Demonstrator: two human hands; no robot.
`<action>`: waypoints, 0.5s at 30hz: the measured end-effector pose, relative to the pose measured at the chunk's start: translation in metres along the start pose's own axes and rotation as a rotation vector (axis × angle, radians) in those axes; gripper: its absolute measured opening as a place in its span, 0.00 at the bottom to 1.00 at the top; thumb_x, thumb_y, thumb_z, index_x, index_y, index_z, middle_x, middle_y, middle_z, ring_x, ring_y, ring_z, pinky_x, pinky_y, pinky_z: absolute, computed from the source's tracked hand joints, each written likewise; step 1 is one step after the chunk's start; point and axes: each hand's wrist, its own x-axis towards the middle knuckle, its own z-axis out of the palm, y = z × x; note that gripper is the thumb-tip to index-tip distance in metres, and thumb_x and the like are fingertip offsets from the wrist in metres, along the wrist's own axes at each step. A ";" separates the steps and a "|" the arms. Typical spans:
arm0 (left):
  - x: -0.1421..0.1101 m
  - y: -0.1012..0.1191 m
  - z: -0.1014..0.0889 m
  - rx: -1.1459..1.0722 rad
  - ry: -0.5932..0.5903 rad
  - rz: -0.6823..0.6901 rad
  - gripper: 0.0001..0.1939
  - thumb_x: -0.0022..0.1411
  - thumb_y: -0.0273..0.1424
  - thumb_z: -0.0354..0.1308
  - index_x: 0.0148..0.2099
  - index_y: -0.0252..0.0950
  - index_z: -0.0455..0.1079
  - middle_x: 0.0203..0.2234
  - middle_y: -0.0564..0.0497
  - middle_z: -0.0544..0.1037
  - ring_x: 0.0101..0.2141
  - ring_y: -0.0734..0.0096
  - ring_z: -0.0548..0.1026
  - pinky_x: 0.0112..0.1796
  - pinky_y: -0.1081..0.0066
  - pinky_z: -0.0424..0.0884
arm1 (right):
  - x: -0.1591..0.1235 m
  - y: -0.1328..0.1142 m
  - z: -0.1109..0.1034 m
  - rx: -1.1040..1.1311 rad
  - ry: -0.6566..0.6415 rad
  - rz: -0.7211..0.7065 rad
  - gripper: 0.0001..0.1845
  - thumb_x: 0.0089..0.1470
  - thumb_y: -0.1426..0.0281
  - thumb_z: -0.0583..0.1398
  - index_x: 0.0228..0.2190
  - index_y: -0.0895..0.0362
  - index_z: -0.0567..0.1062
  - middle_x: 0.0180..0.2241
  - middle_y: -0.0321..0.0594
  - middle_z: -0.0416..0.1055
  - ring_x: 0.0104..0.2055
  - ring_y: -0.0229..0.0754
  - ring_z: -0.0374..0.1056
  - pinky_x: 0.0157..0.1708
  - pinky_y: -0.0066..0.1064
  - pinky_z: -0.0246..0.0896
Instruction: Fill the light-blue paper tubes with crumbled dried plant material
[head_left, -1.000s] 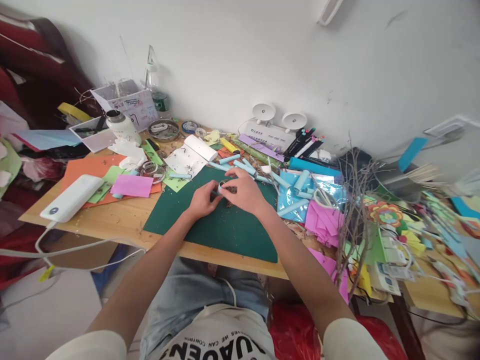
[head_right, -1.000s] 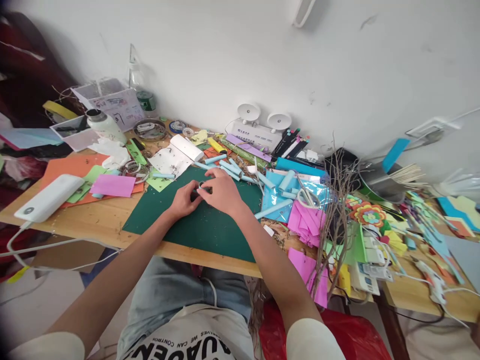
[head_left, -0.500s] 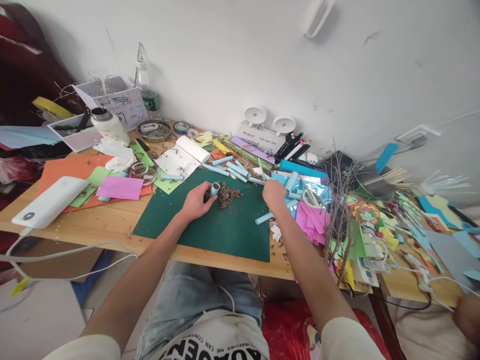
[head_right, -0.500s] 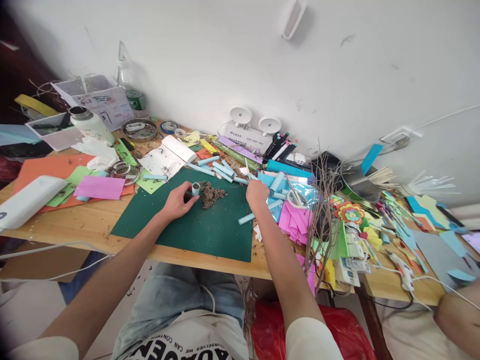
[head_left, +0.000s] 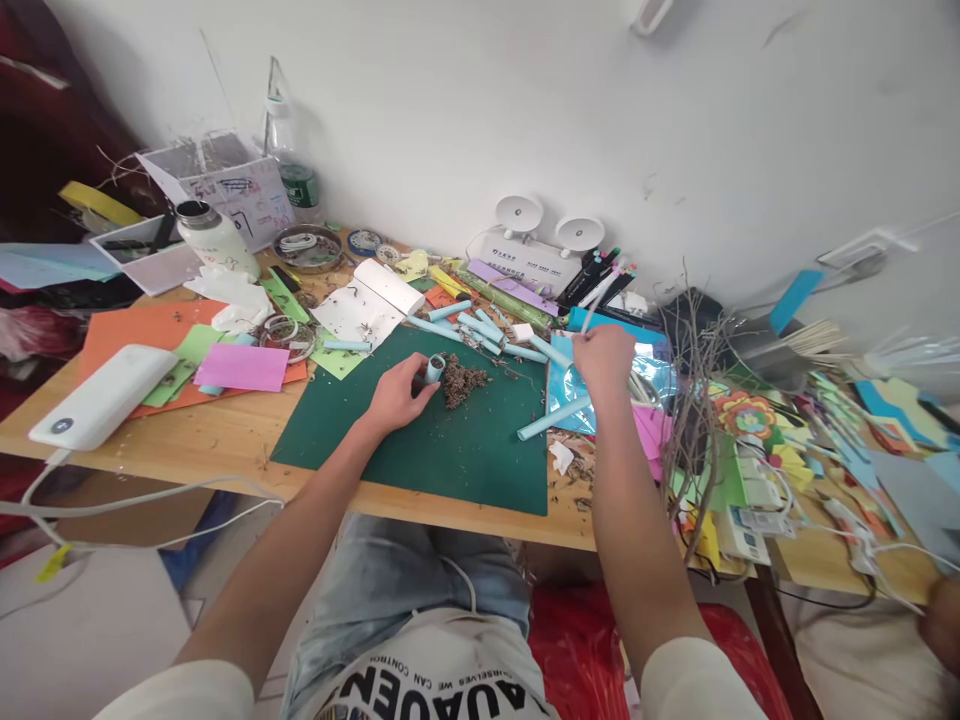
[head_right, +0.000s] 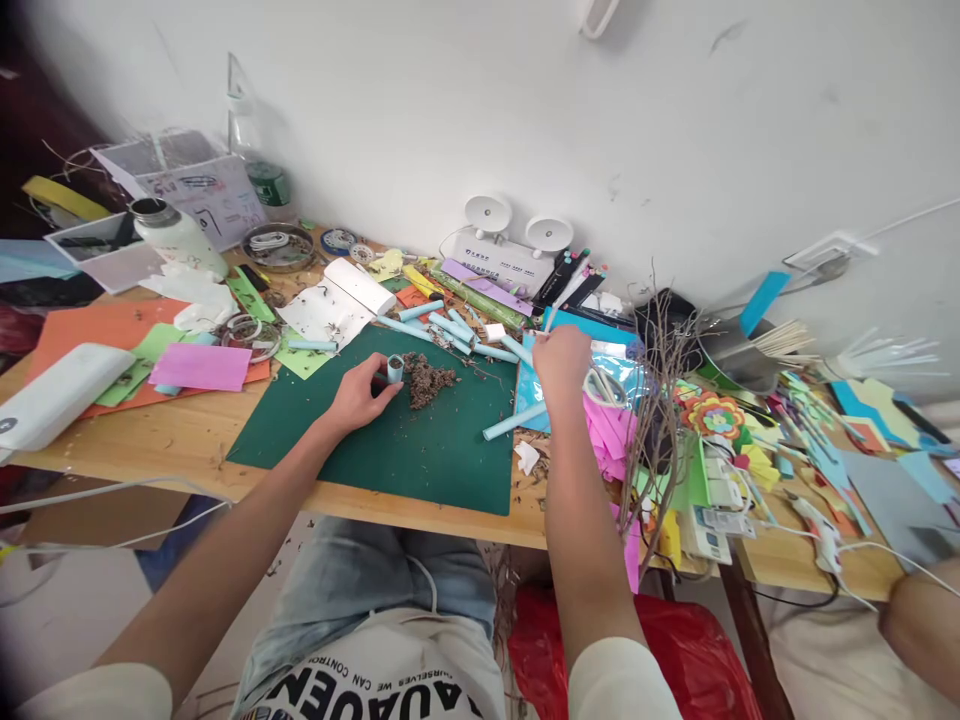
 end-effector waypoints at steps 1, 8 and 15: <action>0.000 0.000 0.000 -0.002 -0.001 -0.002 0.09 0.60 0.37 0.55 0.42 0.40 0.61 0.35 0.51 0.75 0.32 0.67 0.74 0.35 0.69 0.70 | -0.006 -0.008 -0.002 0.081 0.046 0.034 0.15 0.56 0.67 0.54 0.24 0.60 0.75 0.24 0.51 0.73 0.32 0.50 0.71 0.35 0.38 0.63; 0.000 -0.001 0.001 -0.002 0.012 0.005 0.10 0.60 0.37 0.54 0.42 0.40 0.61 0.35 0.51 0.75 0.29 0.68 0.74 0.33 0.69 0.69 | -0.031 -0.066 0.007 0.678 -0.071 -0.249 0.12 0.52 0.62 0.59 0.26 0.57 0.76 0.22 0.37 0.72 0.25 0.39 0.69 0.29 0.30 0.62; 0.000 -0.001 0.000 0.000 0.000 0.008 0.09 0.60 0.36 0.55 0.42 0.40 0.61 0.35 0.50 0.74 0.30 0.67 0.74 0.34 0.67 0.69 | -0.037 -0.057 0.012 1.021 -0.269 -0.091 0.14 0.44 0.60 0.66 0.30 0.58 0.77 0.23 0.36 0.73 0.26 0.42 0.73 0.31 0.33 0.70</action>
